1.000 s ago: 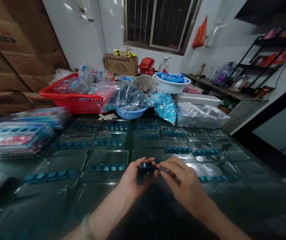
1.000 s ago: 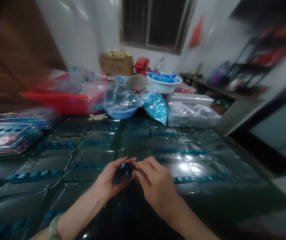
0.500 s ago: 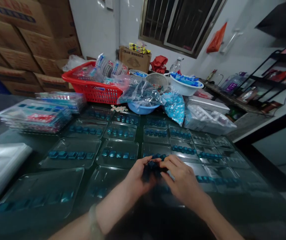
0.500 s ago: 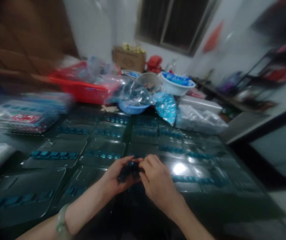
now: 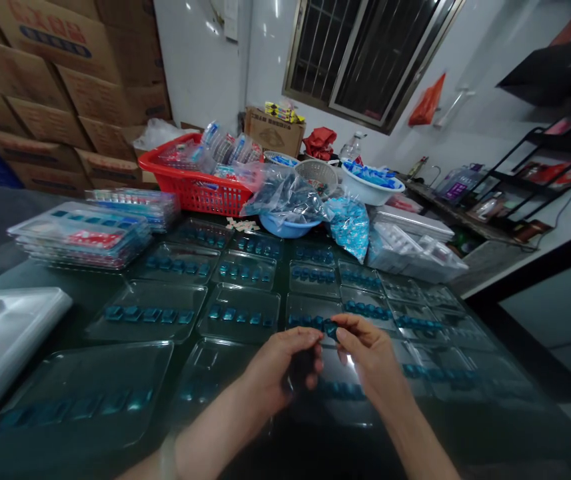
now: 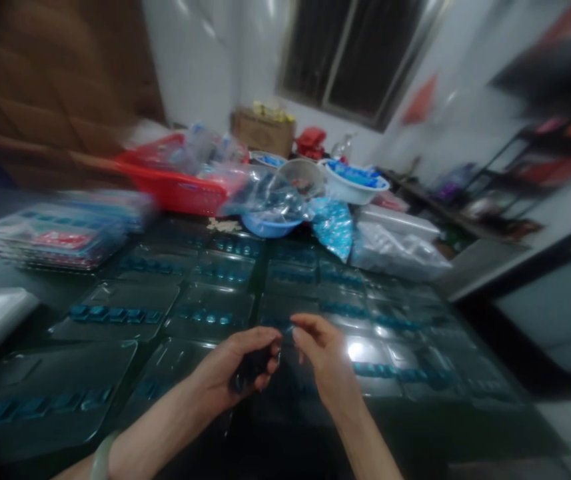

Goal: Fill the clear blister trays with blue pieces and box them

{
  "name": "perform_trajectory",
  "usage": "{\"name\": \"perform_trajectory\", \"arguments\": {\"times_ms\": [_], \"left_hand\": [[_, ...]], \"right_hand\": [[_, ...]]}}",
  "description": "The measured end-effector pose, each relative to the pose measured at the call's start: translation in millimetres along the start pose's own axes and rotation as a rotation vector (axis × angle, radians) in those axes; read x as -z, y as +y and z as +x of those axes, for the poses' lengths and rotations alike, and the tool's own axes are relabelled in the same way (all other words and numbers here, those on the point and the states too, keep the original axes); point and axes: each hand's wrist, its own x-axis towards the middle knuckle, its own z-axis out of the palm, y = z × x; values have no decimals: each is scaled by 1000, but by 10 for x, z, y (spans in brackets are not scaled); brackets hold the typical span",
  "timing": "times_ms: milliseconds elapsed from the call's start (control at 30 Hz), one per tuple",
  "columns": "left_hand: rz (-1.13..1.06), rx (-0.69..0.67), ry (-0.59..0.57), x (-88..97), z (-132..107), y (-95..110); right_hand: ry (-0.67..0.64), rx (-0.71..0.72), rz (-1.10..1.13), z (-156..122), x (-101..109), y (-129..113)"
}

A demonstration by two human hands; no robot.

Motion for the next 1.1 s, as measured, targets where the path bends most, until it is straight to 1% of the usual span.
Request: {"name": "perform_trajectory", "arguments": {"times_ms": [67, 167, 233, 300, 400, 500, 600, 767, 867, 967, 1033, 1100], "left_hand": [[125, -88, 22, -42, -42, -21], [280, -184, 80, -91, -55, -52], [360, -226, 125, -111, -40, -71], [394, -251, 161, -124, -20, -87], [359, -238, 173, -137, 6, -107], [303, -178, 154, -153, 16, -123], [295, -152, 133, -173, 20, -145], [259, -65, 69, -183, 37, -201], [286, -74, 32, -195, 39, -215], [338, -108, 7, -228, 23, -209], [371, -132, 3, -246, 11, -206], [413, -160, 13, -248, 3, -210]], "right_hand": [[23, -9, 70, -17, -38, 57], [52, -19, 97, -53, -82, 105], [79, -13, 84, -78, -98, 118], [112, 7, 74, -102, -109, 121], [112, 33, 92, -136, -127, 111], [81, 56, 105, -164, -136, 103], [79, 99, 99, -185, -127, 122], [83, 134, 133, -225, -70, 167], [56, 135, 169, -269, -16, 141], [-7, 96, 267, -310, 34, 109], [-30, 32, 360, -326, 49, 111], [-43, -48, 406, -339, 49, 130]]}}
